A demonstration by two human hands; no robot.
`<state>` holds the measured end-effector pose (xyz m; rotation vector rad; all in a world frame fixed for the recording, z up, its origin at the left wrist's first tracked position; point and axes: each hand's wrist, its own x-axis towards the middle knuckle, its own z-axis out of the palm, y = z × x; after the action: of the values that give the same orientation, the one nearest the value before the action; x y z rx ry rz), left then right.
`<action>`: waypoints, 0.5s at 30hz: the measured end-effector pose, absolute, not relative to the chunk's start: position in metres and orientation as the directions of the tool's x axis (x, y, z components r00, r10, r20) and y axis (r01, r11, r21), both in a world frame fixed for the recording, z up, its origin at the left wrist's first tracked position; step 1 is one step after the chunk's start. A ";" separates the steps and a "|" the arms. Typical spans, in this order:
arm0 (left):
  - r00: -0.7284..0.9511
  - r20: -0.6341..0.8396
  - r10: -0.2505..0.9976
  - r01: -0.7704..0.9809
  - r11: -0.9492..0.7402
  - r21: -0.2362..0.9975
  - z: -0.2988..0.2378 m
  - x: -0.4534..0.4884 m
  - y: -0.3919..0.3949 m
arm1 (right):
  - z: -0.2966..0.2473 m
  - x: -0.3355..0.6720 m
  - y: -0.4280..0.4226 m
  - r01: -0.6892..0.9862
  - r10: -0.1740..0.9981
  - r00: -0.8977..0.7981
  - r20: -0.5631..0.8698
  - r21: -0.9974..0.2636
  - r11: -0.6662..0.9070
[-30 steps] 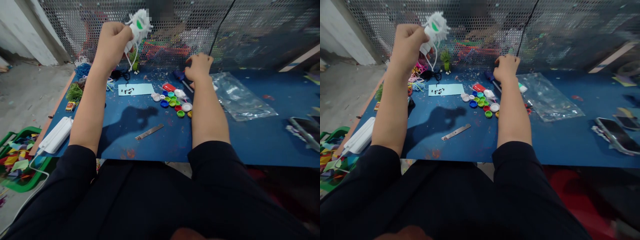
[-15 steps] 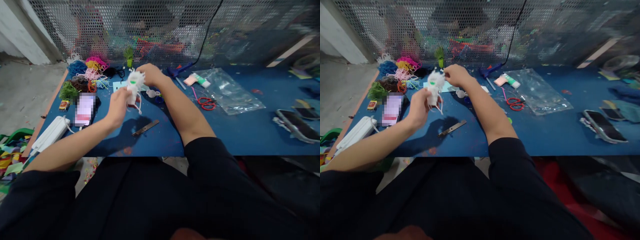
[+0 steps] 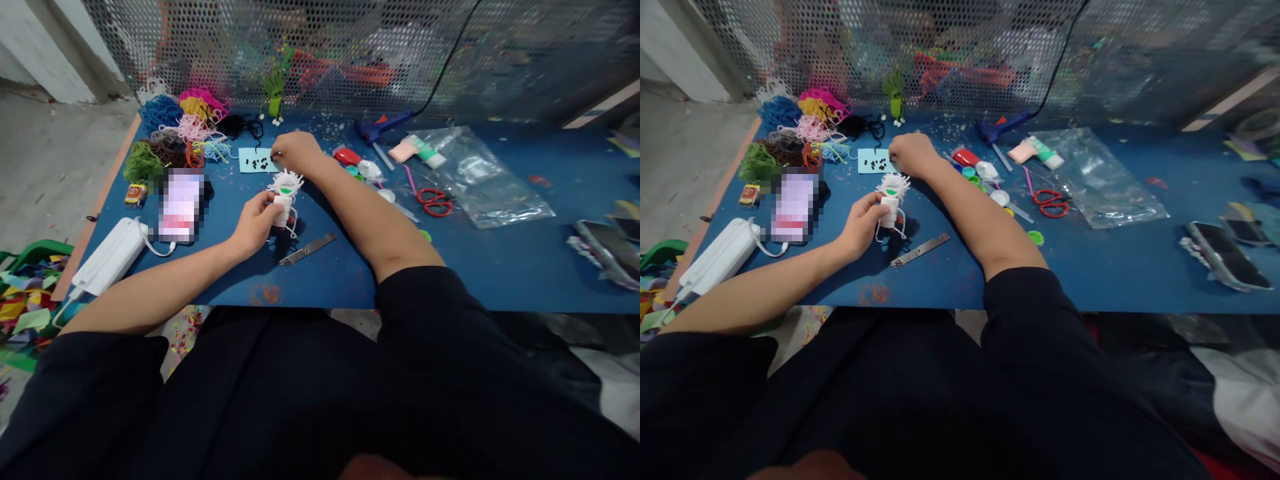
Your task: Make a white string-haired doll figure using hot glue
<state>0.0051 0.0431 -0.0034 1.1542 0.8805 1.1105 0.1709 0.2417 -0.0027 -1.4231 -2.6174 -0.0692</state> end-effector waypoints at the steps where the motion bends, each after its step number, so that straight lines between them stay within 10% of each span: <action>1: 0.241 0.020 0.970 -0.199 0.029 0.980 -0.004 0.004 0.044 | -0.003 0.170 0.241 0.844 0.835 -0.523 0.168 -0.036 0.536; 15: 0.233 0.008 0.972 -0.171 0.033 0.985 0.001 0.001 0.045 | -0.007 0.163 0.245 0.881 0.912 -0.364 0.187 -0.247 0.402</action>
<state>0.0007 0.0454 0.0006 1.1739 0.9166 1.1042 0.1626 0.2448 -0.0066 -1.5651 -2.3709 0.1509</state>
